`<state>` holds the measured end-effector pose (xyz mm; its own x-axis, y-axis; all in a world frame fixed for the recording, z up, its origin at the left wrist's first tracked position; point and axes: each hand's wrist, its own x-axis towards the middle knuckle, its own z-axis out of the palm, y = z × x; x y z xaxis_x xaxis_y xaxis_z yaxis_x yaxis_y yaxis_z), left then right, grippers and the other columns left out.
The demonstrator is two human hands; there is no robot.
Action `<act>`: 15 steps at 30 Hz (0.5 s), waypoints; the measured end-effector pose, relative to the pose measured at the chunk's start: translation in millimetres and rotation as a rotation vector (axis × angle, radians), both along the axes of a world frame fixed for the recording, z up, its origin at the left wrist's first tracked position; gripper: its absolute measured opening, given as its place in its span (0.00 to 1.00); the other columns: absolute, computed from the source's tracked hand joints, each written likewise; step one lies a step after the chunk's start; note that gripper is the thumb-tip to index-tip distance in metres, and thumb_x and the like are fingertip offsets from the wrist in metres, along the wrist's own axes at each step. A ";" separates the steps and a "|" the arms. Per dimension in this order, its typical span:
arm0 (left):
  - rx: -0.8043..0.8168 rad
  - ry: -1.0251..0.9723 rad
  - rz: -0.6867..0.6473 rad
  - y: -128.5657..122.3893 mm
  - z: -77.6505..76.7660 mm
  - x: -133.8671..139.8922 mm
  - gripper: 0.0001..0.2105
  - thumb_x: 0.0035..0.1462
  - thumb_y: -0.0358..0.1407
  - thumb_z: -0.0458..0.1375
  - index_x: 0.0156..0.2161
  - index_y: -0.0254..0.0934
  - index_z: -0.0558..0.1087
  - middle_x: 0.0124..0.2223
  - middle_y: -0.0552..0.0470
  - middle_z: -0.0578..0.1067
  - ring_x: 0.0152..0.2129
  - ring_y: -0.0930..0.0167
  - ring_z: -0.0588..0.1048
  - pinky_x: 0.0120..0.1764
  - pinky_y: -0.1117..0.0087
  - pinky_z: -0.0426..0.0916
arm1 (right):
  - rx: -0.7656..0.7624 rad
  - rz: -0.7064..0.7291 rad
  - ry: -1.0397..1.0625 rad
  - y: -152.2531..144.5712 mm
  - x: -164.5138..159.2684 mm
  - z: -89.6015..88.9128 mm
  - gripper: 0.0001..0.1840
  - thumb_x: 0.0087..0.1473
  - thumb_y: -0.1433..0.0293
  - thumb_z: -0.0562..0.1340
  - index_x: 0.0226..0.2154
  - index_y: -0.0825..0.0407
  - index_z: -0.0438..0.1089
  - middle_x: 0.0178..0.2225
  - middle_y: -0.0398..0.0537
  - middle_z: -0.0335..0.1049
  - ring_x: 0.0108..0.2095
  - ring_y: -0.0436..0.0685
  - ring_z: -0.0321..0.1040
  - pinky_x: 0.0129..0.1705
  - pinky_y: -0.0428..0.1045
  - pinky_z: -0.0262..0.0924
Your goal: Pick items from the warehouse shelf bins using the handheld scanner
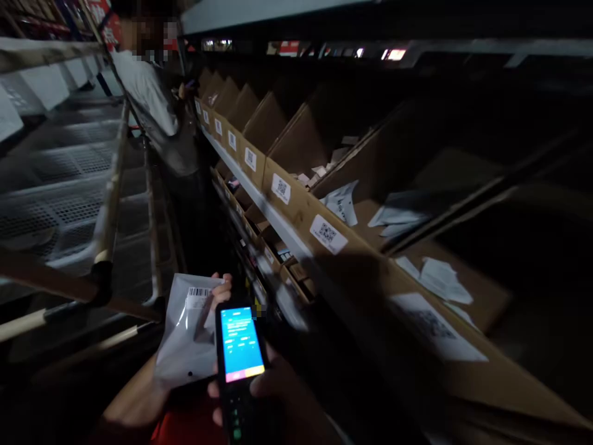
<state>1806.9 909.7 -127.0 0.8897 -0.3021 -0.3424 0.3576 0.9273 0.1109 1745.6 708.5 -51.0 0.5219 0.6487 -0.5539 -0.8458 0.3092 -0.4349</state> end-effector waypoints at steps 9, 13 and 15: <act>0.124 -0.248 0.002 47.5 4.0 93.2 0.23 0.67 0.52 0.37 0.35 0.36 0.64 0.25 0.56 0.55 0.15 0.79 0.52 0.16 0.81 0.49 | 0.278 0.498 -0.111 31.1 110.4 18.3 0.29 0.36 0.75 0.59 0.45 0.59 0.75 0.36 0.60 0.81 0.36 0.60 0.77 0.46 0.54 0.64; 0.252 -0.285 -0.016 50.9 24.3 109.6 0.16 0.62 0.47 0.54 0.34 0.35 0.62 0.25 0.57 0.56 0.16 0.80 0.49 0.18 0.82 0.47 | 0.253 0.504 -0.096 31.8 139.0 27.1 0.31 0.33 0.75 0.60 0.45 0.59 0.74 0.35 0.56 0.80 0.39 0.60 0.75 0.43 0.50 0.62; 0.267 -0.327 -0.016 50.0 25.0 118.2 0.19 0.52 0.46 0.65 0.33 0.36 0.61 0.26 0.57 0.56 0.17 0.82 0.49 0.18 0.82 0.45 | 0.152 0.496 -0.116 31.4 149.7 24.2 0.32 0.31 0.75 0.60 0.45 0.58 0.75 0.36 0.54 0.79 0.38 0.61 0.75 0.41 0.50 0.62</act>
<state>1925.2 959.7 -102.0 0.9603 -0.2560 -0.1107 0.2779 0.8450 0.4570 1895.4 739.9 -26.8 0.1842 0.9018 -0.3909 -0.8555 -0.0487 -0.5155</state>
